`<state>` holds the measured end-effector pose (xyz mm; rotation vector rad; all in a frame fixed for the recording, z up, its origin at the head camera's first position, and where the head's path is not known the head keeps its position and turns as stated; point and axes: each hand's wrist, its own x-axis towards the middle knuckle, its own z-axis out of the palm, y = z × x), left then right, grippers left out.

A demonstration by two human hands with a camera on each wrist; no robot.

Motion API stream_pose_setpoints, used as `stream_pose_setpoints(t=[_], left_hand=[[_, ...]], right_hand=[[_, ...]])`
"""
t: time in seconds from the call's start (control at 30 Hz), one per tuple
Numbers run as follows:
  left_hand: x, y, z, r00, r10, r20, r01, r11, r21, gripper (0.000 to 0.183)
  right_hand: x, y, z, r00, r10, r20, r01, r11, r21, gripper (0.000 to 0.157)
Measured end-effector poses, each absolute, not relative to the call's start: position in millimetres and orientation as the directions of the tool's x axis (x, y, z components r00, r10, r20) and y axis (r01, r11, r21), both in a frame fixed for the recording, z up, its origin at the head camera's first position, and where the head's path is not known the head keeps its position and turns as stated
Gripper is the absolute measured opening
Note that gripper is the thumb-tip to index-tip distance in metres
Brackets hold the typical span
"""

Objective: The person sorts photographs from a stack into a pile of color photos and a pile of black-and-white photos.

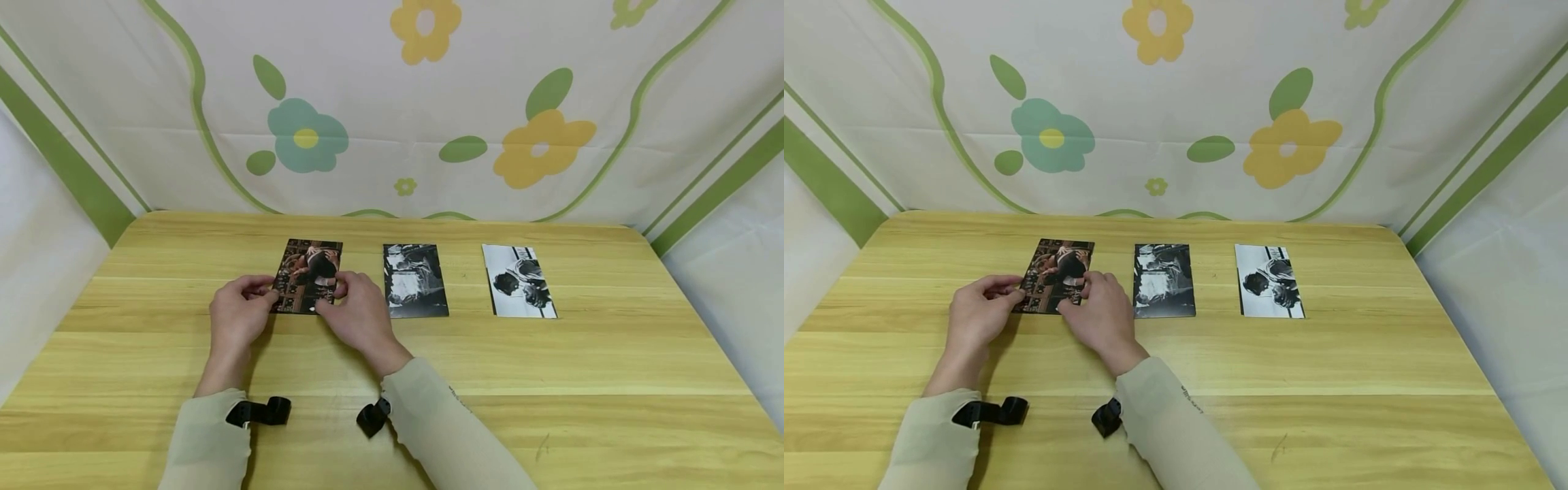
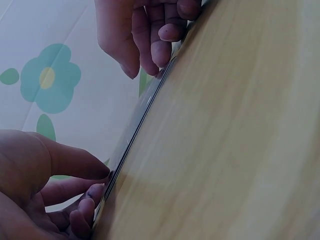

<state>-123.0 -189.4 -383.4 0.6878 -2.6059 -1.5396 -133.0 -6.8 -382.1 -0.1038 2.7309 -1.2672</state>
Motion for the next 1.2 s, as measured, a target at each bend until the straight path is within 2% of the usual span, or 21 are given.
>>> stream_pose_setpoints(t=[0.3, 0.53, 0.67, 0.87, 1.2], left_hand=[[-126, -188, -382, -0.892, -0.41, -0.193, -0.354, 0.364, 0.862, 0.032], [-127, -185, -374, -0.869, -0.437, -0.232, -0.364, 0.246, 0.898, 0.034], [-124, -180, -361, -0.906, -0.334, -0.261, -0.344, 0.222, 0.912, 0.038], [-118, -160, -344, -0.955, -0.139, -0.261, -0.287, 0.215, 0.934, 0.042], [-117, -119, -345, -0.972, -0.048, -0.228, -0.233, 0.143, 0.962, 0.034]], right_hand=[[-133, -2, -382, -0.99, -0.111, -0.084, -0.002, 0.617, -0.787, 0.06], [-130, 15, -374, -0.979, -0.187, -0.083, -0.006, 0.429, -0.903, 0.054], [-129, 36, -356, -0.974, -0.226, -0.02, -0.067, 0.369, -0.927, 0.046], [-131, 74, -335, -0.988, -0.155, 0.02, -0.074, 0.352, -0.933, 0.036], [-125, 140, -338, -0.999, -0.017, -0.029, 0.022, 0.304, -0.953, 0.038]])
